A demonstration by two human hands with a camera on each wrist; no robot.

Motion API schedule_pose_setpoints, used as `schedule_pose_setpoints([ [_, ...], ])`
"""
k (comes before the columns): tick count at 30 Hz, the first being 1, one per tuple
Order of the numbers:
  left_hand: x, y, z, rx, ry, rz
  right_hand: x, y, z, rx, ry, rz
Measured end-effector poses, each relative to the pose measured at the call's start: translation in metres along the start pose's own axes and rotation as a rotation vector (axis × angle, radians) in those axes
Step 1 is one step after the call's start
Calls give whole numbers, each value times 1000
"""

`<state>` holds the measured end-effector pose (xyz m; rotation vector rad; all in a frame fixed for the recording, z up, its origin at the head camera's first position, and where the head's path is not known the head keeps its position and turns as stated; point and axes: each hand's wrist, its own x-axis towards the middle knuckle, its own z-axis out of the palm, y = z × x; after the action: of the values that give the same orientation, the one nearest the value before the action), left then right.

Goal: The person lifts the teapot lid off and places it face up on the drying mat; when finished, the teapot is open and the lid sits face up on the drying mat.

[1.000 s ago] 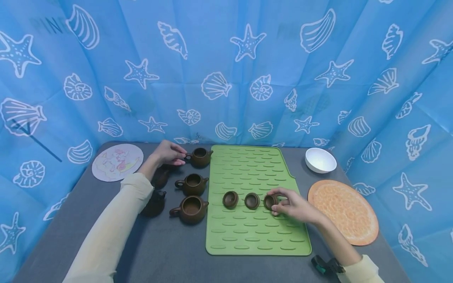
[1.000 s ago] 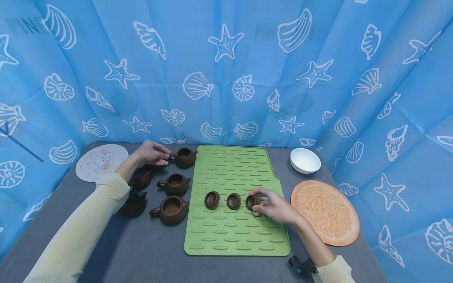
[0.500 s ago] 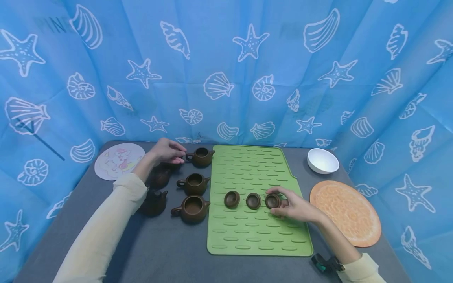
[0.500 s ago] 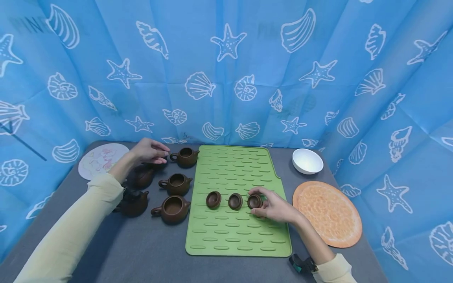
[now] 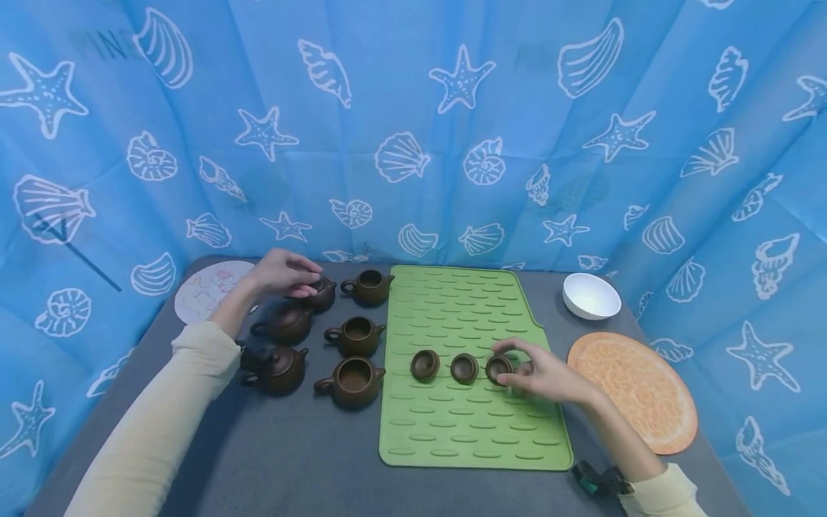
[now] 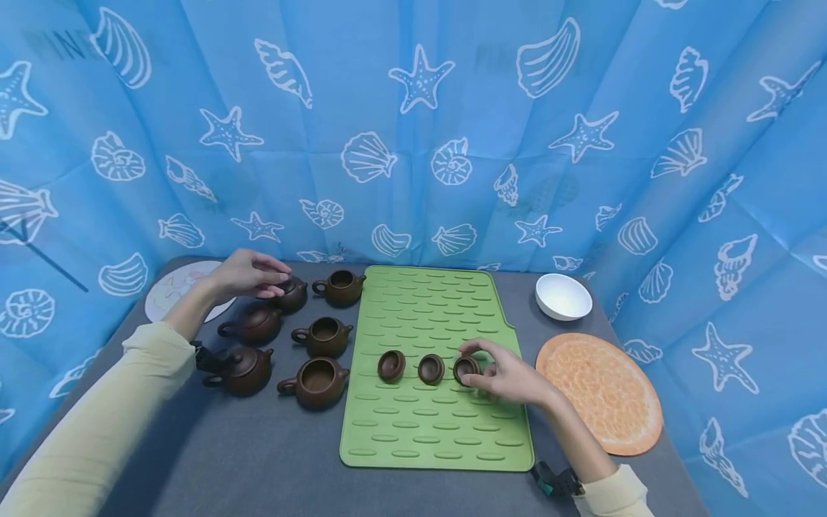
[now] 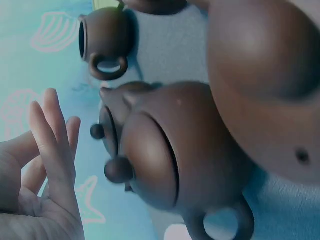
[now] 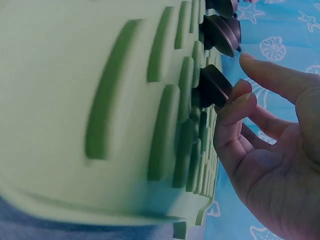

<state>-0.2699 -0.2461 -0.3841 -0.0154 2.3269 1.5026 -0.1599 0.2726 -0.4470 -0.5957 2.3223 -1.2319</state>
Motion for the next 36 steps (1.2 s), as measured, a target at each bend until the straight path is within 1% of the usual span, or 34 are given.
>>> schedule_pose_setpoints([
  [5, -6, -6, -13, 18, 14, 9, 1, -6, -7, 3, 37, -13],
  [9, -13, -12, -26, 65, 38, 18, 8, -11, -13, 14, 64, -42],
  [13, -17, -19, -35, 101, 50, 0, 16, -18, -15, 16, 86, -39],
  [17, -20, -27, -41, 136, 52, -13, 28, -31, -11, 38, 101, -33],
  [22, -22, -40, -44, 170, 66, -26, 50, -50, -2, 73, 87, -84],
  [29, -16, -58, -46, 179, 67, -43, 91, -75, 10, 83, 53, -143],
  [36, -10, -63, -46, 175, 53, -33, 138, -103, 26, 95, 18, -166],
])
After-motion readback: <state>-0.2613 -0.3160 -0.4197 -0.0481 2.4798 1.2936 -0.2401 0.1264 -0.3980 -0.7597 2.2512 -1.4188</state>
